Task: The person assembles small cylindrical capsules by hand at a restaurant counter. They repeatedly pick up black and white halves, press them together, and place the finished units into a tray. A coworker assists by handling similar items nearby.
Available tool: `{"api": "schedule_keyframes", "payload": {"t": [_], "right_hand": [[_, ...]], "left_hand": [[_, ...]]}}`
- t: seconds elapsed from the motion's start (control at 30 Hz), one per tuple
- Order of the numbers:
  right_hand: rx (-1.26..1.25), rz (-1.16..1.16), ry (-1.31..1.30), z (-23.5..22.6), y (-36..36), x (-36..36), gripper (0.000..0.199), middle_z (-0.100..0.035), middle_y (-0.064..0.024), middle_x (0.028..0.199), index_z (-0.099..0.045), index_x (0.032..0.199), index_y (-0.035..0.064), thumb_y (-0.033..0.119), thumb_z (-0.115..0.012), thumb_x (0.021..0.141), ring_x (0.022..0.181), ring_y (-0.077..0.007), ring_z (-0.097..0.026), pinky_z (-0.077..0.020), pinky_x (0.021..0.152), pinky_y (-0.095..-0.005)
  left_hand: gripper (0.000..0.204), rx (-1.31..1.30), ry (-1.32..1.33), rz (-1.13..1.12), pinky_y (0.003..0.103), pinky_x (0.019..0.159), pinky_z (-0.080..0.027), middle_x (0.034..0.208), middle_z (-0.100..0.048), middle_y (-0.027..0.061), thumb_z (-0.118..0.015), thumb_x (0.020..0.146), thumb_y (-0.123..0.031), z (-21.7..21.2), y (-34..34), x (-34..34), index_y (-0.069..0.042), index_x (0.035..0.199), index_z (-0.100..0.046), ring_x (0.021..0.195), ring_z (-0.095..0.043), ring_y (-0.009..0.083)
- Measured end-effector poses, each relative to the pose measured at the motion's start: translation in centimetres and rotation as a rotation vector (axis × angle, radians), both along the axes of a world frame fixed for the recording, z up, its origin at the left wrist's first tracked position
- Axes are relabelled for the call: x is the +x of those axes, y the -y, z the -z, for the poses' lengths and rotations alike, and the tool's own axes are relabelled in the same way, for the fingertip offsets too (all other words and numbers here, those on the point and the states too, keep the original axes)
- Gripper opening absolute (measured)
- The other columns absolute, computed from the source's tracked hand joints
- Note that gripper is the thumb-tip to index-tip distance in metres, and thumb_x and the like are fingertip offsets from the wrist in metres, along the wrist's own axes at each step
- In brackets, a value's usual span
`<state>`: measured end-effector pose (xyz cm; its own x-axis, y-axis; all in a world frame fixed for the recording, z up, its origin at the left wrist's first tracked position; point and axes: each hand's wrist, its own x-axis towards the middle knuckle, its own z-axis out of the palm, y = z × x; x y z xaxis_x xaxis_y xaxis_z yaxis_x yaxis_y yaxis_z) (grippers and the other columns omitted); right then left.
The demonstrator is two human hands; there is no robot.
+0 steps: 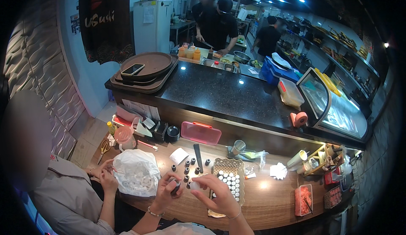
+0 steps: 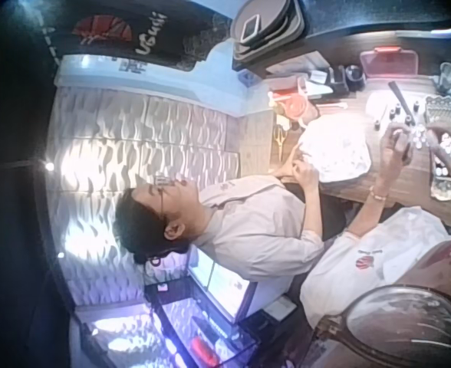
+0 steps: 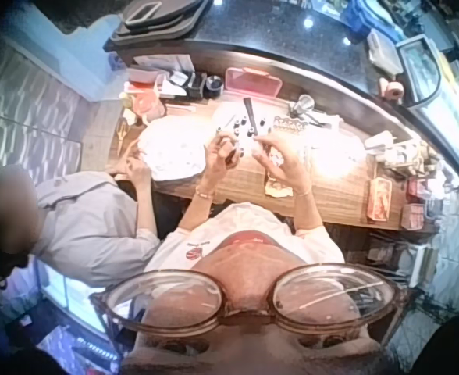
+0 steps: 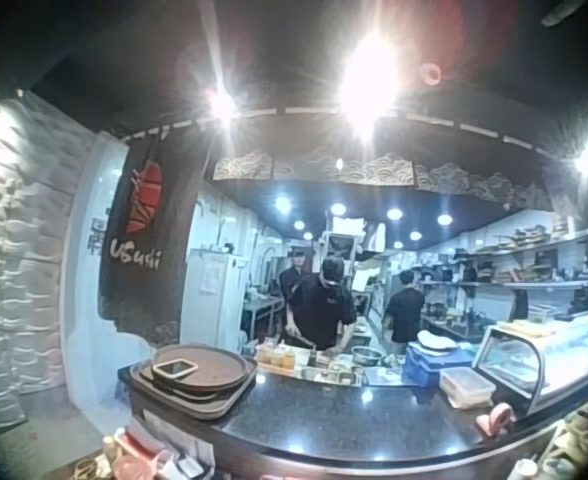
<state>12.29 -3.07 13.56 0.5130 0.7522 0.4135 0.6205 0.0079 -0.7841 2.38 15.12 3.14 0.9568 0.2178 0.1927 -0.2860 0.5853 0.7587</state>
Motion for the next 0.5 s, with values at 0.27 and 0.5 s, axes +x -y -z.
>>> {"api": "schedule_keyframes", "payload": {"t": [0.27, 0.5], "right_hand": [[-0.023, -0.051, 0.027, -1.0, -0.9, -0.1, 0.040, -0.068, -0.0117, 0.106, -0.068, 0.125, 0.0012, 0.006, -0.080, 0.088, 0.085, -0.0200, -0.064, -0.0533, 0.073, -0.0303], [-0.028, -0.095, 0.103, -1.1, -1.8, 1.0, 0.041, -0.067, -0.0125, 0.103, -0.067, 0.125, 0.0007, 0.001, -0.080, 0.086, 0.085, -0.0222, -0.064, -0.0526, 0.072, -0.0312]], "left_hand": [[0.021, 0.010, -0.102, 0.005, 0.021, 0.047, -0.034, 0.070, -0.052, -0.0006, -0.060, 0.105, -0.025, -2.0, 0.4, -0.5, -0.011, 0.119, -0.051, 0.054, -0.043, 0.0045], [0.025, 0.024, -0.107, -0.070, 0.020, 0.045, -0.033, 0.071, -0.055, -0.0025, -0.063, 0.102, -0.022, -1.5, 0.1, -0.3, -0.011, 0.121, -0.051, 0.052, -0.045, 0.0026]]}}
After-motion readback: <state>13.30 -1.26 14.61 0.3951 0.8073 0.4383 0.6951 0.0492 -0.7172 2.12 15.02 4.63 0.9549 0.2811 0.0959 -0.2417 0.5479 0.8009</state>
